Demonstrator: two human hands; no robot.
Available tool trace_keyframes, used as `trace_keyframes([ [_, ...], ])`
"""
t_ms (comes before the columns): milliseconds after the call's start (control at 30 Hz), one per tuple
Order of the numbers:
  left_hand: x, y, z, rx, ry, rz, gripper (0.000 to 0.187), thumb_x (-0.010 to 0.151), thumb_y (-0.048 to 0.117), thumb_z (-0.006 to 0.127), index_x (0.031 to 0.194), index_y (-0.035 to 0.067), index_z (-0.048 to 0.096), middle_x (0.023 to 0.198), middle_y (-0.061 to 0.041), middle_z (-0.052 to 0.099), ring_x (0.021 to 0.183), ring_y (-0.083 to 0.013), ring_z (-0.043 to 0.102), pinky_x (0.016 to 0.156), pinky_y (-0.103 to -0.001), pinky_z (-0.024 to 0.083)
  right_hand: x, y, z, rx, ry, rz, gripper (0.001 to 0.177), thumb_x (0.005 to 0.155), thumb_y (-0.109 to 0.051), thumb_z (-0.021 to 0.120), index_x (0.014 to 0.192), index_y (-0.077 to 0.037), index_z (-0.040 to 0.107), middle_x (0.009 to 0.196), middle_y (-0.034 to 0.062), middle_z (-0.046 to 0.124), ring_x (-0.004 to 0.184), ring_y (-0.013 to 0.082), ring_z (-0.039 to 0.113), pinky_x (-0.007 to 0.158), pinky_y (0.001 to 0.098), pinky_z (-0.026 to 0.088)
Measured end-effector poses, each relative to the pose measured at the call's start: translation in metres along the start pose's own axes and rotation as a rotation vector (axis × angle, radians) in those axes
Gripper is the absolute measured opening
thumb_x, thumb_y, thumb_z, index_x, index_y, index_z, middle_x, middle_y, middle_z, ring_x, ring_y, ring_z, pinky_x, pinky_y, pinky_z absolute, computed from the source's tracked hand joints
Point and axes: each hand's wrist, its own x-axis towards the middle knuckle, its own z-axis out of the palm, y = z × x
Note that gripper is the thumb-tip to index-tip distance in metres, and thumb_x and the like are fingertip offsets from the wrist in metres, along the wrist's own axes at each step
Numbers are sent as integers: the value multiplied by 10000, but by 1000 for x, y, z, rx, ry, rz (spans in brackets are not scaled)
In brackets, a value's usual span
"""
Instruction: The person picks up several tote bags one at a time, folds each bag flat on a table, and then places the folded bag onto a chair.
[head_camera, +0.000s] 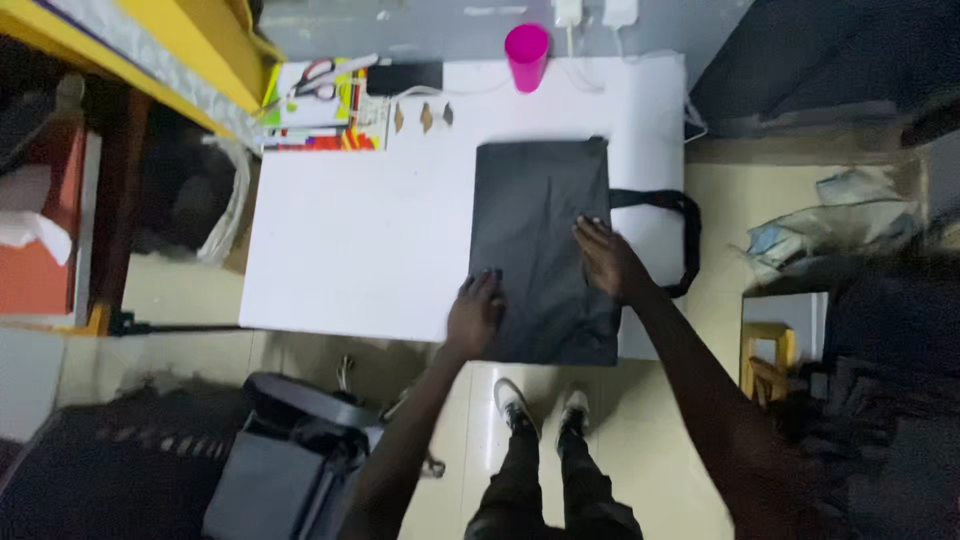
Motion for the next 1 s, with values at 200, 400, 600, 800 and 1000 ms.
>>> trace_keyframes([
  [200,-7,-36,-66,375,-207,440,694,872,104,533,1497,232,261,1598,26,138,1464,-338,73,1137,-492,275,-64,15,-17,-275,-249,-159,697,849,-106,508,1504,-189,286,1587,3,215,1449,290,206,1102,439,282],
  [400,-17,-15,-73,436,-355,432,908,680,263,558,1510,213,192,1590,-45,120,1471,-347,65,1168,-531,172,-71,15,-10,-231,-285,-237,996,757,-748,488,1537,-205,188,1358,111,413,1289,348,388,1054,638,279],
  [600,-32,-20,-65,451,-246,501,957,647,510,683,1478,229,303,1565,-10,228,1467,-278,127,1167,-490,93,-56,-27,-47,-440,-502,-173,796,658,-499,768,1345,-242,461,1353,126,425,1282,378,442,1059,609,360],
  [800,-28,-18,-66,215,-201,424,572,841,191,390,1411,232,434,1502,8,352,1437,-327,222,1102,-541,307,-81,-24,-28,-577,-419,-338,953,743,-804,330,1424,-138,353,1514,111,300,1415,331,270,1044,575,309],
  [1000,-15,-24,-64,-233,-92,312,149,913,189,627,924,79,727,944,-38,737,1130,-147,612,1165,-353,281,-82,-34,-33,-173,-337,-287,502,693,-369,533,1051,-28,621,1218,105,601,1362,313,392,1062,602,311],
])
